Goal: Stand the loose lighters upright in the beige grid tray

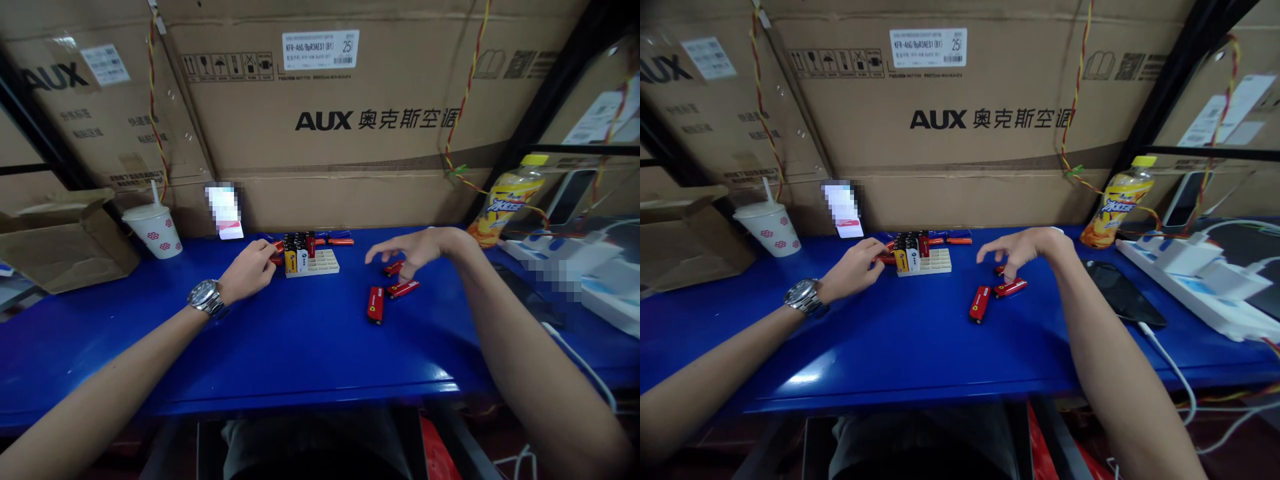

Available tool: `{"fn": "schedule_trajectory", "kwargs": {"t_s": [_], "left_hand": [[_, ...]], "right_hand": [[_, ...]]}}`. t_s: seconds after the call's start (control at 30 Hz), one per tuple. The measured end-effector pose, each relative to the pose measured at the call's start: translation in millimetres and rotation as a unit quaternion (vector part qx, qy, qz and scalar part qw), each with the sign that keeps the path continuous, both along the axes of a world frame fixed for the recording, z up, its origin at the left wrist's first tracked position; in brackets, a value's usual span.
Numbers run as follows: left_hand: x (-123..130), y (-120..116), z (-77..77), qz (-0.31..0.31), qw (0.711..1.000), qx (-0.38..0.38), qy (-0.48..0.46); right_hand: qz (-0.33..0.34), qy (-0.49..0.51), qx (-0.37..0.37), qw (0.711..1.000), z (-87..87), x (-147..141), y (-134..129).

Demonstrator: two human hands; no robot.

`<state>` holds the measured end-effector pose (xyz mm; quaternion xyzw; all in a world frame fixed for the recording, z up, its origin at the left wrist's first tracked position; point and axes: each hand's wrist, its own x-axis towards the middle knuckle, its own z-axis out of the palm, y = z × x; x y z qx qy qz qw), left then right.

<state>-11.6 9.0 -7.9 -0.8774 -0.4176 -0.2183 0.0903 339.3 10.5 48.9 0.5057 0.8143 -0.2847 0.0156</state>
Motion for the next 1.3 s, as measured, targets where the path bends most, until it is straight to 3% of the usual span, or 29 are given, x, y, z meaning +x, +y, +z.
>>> {"fn": "schedule_trajectory", "kwargs": {"t_s": [0.1, 0.33, 0.47, 0.63, 0.73, 0.87, 1.1, 1.3], "left_hand": [[0.7, -1.2, 0.1, -0.009, 1.0, 0.008, -0.003], [0.5, -2.1, 1.3, -0.013, 1.0, -0.012, -0.001], [0.4, -2.0, 0.7, -0.016, 1.0, -0.015, -0.006], [-1.0, -1.3, 0.2, -0.013, 1.0, 0.007, -0.012], [0.3, -3.7, 1.7, -0.017, 0.998, 0.041, -0.037], [8.5, -13.9, 5.6, -0.069, 0.991, 0.078, -0.085], [26.6, -33.4, 9.0, -0.133, 0.984, -0.053, -0.106], [29.8, -32.5, 2.6, -0.127, 0.986, -0.062, -0.091]], "right_hand": [[-0.02, -0.03, -0.034, 0.999, -7.1, 8.6, 1.4], [-0.066, -0.168, -0.025, 0.983, -22.2, -20.8, 6.9], [-0.073, -0.151, 0.046, 0.985, -24.7, -22.6, 9.5], [-0.068, -0.076, 0.139, 0.985, -25.6, -24.8, 11.6], [-0.048, 0.02, 0.191, 0.98, -25.0, -36.2, 8.3], [-0.044, 0.181, 0.184, 0.965, -26.9, -67.1, -3.4], [0.063, 0.246, 0.211, 0.944, -43.3, -122.9, -24.9], [0.084, 0.299, 0.153, 0.938, -54.8, -129.6, -26.1]]}}
